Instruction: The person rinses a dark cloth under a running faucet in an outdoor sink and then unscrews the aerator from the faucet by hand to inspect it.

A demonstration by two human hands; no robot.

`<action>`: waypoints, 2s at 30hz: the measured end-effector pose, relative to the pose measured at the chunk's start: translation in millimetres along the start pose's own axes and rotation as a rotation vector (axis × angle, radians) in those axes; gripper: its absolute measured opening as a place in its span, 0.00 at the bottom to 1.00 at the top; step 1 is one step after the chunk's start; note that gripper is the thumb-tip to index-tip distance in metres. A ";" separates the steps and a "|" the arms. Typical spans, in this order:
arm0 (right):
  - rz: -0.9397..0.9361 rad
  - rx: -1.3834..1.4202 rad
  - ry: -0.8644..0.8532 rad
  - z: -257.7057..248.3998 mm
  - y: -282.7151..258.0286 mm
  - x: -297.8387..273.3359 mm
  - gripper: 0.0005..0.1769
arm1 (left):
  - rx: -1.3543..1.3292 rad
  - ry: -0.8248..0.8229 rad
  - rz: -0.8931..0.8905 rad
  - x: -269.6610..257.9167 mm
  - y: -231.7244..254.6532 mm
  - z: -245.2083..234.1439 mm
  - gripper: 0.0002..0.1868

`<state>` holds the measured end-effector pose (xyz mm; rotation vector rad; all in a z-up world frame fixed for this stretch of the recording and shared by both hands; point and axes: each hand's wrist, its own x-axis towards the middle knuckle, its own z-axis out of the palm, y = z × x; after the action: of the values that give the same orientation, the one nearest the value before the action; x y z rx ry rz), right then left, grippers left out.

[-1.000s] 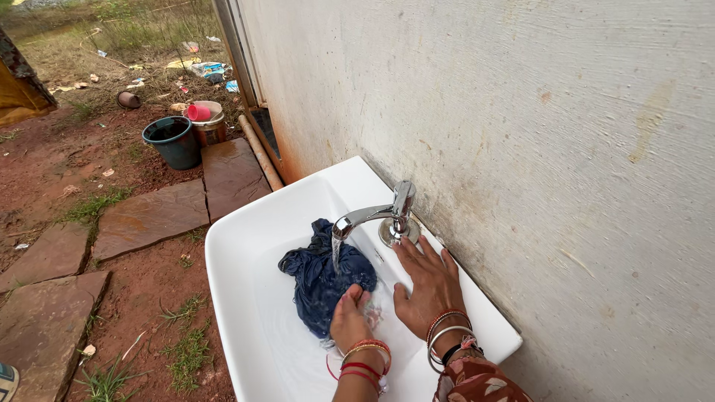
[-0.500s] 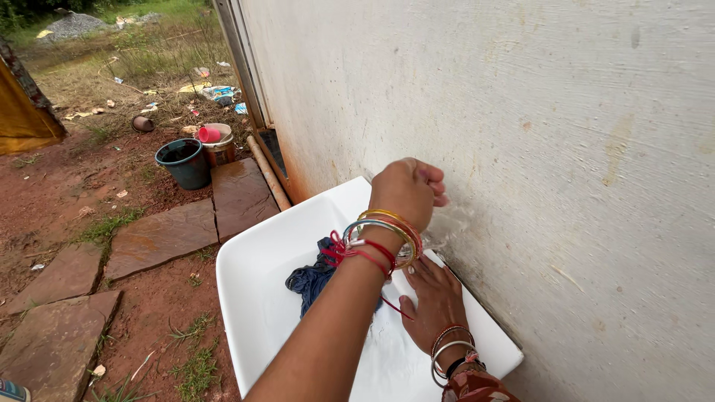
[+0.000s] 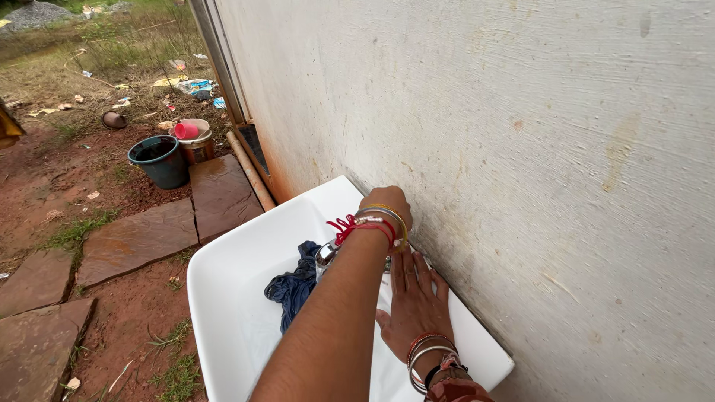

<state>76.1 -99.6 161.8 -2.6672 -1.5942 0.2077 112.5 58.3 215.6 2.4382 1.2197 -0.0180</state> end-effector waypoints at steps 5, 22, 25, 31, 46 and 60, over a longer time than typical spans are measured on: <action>-0.012 0.015 0.064 11.0 1.9 4.3 0.58 | -0.344 0.100 -0.027 -14.8 -12.7 6.9 0.20; -0.016 0.003 0.126 19.6 4.1 7.2 0.46 | -0.106 0.376 -0.030 -53.0 -1.2 10.4 0.17; -0.026 0.002 0.134 22.9 4.6 7.8 0.47 | -0.041 0.260 -0.085 -35.6 1.9 -1.8 0.15; -0.028 -0.026 0.144 26.1 6.3 9.0 0.51 | -0.110 0.266 -0.129 -27.8 1.2 5.7 0.21; -0.038 -0.077 0.125 24.8 6.9 7.3 0.51 | 0.140 0.303 0.046 -50.4 -6.2 14.8 0.13; -0.042 0.042 0.149 23.8 13.3 10.2 0.53 | 0.251 0.293 0.015 -47.5 2.3 13.3 0.19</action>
<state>89.4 -98.0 136.0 -2.5478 -1.5812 0.0398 87.2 15.9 213.4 2.7407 1.3948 0.2103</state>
